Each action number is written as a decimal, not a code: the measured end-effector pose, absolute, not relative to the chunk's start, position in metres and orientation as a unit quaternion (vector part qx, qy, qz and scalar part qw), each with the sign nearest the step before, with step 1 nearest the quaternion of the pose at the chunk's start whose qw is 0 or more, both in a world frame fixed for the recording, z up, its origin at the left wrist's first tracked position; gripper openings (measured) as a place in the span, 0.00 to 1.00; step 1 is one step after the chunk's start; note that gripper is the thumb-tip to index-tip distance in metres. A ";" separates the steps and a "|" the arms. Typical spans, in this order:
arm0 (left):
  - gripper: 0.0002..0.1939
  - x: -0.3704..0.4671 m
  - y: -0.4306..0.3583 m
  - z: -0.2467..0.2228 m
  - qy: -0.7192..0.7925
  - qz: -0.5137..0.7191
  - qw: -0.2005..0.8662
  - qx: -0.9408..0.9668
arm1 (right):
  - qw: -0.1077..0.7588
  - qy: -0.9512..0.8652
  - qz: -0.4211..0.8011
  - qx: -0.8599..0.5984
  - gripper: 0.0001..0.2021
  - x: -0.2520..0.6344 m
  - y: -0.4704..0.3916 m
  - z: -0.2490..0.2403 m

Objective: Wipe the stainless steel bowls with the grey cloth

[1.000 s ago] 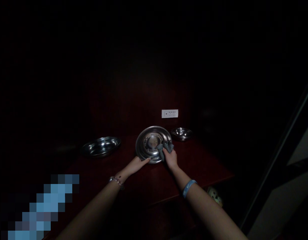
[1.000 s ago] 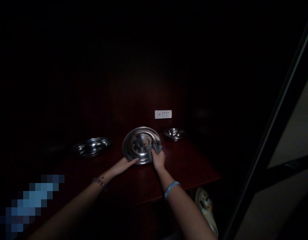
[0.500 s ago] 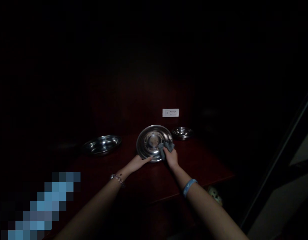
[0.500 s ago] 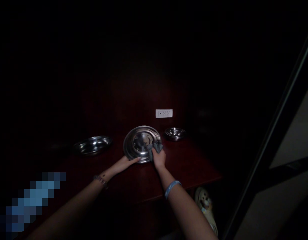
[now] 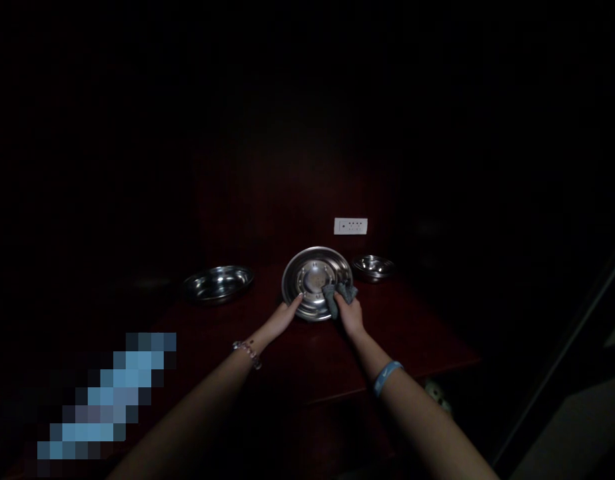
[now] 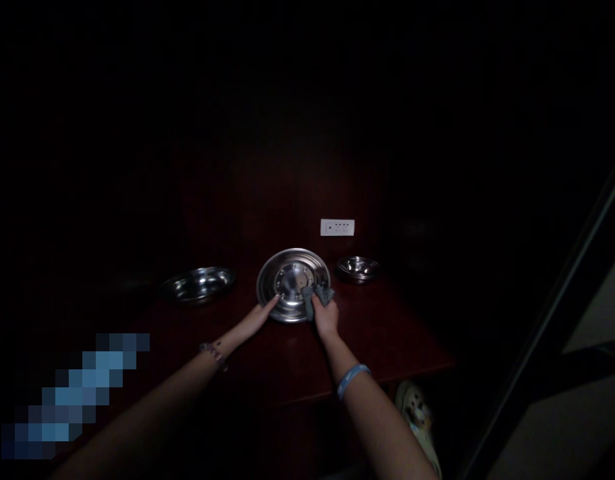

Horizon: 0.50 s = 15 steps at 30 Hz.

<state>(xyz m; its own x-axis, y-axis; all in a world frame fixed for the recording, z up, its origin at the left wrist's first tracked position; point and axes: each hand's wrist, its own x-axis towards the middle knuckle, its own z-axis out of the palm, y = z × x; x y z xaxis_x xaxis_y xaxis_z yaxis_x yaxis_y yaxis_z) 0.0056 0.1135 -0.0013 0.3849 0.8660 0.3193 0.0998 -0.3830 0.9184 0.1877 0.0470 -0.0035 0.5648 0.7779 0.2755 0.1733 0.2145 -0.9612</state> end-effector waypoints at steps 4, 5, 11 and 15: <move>0.24 0.004 0.122 0.006 0.397 0.504 0.484 0.595 | 0.659 -0.426 0.217 -0.580 0.21 0.184 0.045 -0.004; 0.22 0.003 0.124 0.008 0.418 0.516 0.476 0.576 | 0.658 -0.432 0.214 -0.579 0.21 0.184 0.045 -0.004; 0.16 -0.008 0.127 0.007 0.446 0.537 0.428 0.574 | 0.716 -0.401 0.117 -0.559 0.23 0.188 0.041 0.002; 0.15 -0.010 0.124 0.006 0.444 0.516 0.415 0.603 | 0.748 -0.361 0.026 -0.557 0.25 0.190 0.038 0.004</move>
